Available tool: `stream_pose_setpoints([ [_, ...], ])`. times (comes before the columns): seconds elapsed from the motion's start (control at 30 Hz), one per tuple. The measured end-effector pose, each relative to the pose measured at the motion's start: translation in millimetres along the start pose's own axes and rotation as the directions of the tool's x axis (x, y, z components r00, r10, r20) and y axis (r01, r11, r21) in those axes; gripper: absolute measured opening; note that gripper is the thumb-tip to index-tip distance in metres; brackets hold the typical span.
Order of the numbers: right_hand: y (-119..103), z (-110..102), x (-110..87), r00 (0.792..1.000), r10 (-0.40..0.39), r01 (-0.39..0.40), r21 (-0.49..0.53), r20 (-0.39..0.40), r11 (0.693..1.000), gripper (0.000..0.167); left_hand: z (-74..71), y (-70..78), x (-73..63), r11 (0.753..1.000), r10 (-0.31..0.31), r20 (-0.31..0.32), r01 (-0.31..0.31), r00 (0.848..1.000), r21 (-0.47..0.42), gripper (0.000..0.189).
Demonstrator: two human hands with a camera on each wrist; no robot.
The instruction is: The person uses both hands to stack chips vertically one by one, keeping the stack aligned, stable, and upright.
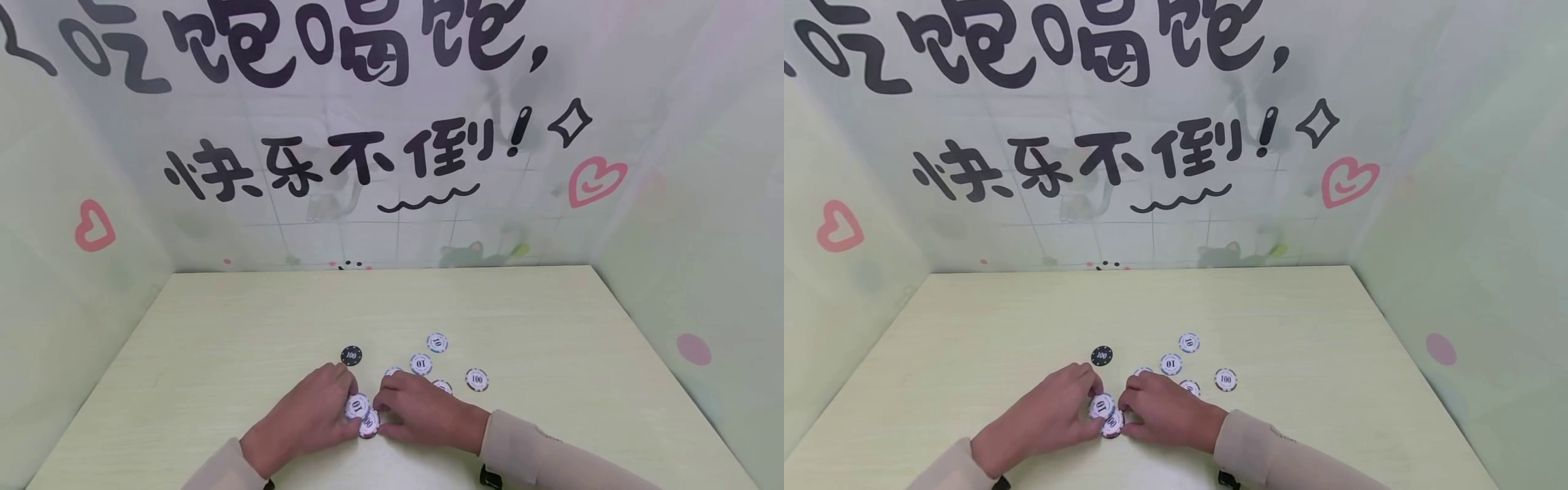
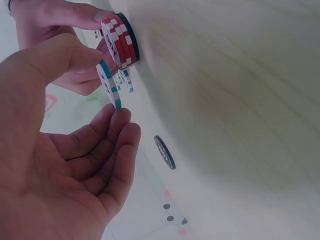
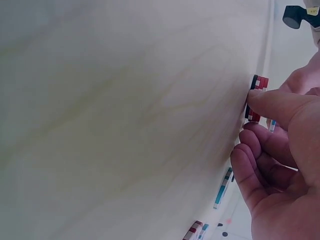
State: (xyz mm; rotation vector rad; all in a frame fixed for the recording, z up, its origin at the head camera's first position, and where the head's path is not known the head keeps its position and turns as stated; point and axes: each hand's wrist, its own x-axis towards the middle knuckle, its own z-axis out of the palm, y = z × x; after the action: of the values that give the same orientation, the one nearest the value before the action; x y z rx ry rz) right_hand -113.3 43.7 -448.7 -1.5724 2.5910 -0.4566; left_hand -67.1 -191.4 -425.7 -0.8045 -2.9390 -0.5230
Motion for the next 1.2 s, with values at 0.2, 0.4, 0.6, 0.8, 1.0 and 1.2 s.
stream_pose_setpoints([
  [0.2, 0.7, 1.0, -0.4, 1.000, -0.005, 0.005, 0.002, -0.013, 1.000, 0.020, 2.7, 2.9, -1.2, 1.000, 0.025, 0.011, -0.025, 1.000, 0.007, 0.029],
  [0.4, 1.8, 2.5, -0.7, 1.000, 0.000, 0.000, 0.004, -0.019, 1.000, 0.019, 4.6, 5.7, -2.6, 1.000, 0.020, 0.055, -0.020, 0.998, -0.013, 0.030],
  [0.6, 2.7, 3.0, -0.9, 1.000, 0.009, -0.009, 0.013, -0.013, 1.000, 0.019, 8.1, 6.2, -2.1, 0.999, 0.043, 0.035, -0.043, 0.998, -0.006, 0.033],
  [0.8, 2.3, 2.3, -1.4, 1.000, 0.004, -0.003, 0.017, -0.019, 1.000, 0.018, 9.9, 6.7, -2.1, 0.998, 0.066, 0.023, -0.066, 0.998, -0.006, 0.028],
  [1.0, 2.3, 2.0, -1.3, 1.000, 0.008, -0.007, 0.028, -0.010, 1.000, 0.019, 9.9, 7.6, -1.9, 0.998, 0.058, 0.043, -0.057, 0.997, -0.013, 0.029],
  [1.2, 2.6, 2.7, -1.3, 1.000, 0.012, -0.011, 0.026, -0.010, 1.000, 0.019, 9.4, 7.9, -2.0, 0.999, 0.052, 0.053, -0.052, 0.997, -0.015, 0.030],
])
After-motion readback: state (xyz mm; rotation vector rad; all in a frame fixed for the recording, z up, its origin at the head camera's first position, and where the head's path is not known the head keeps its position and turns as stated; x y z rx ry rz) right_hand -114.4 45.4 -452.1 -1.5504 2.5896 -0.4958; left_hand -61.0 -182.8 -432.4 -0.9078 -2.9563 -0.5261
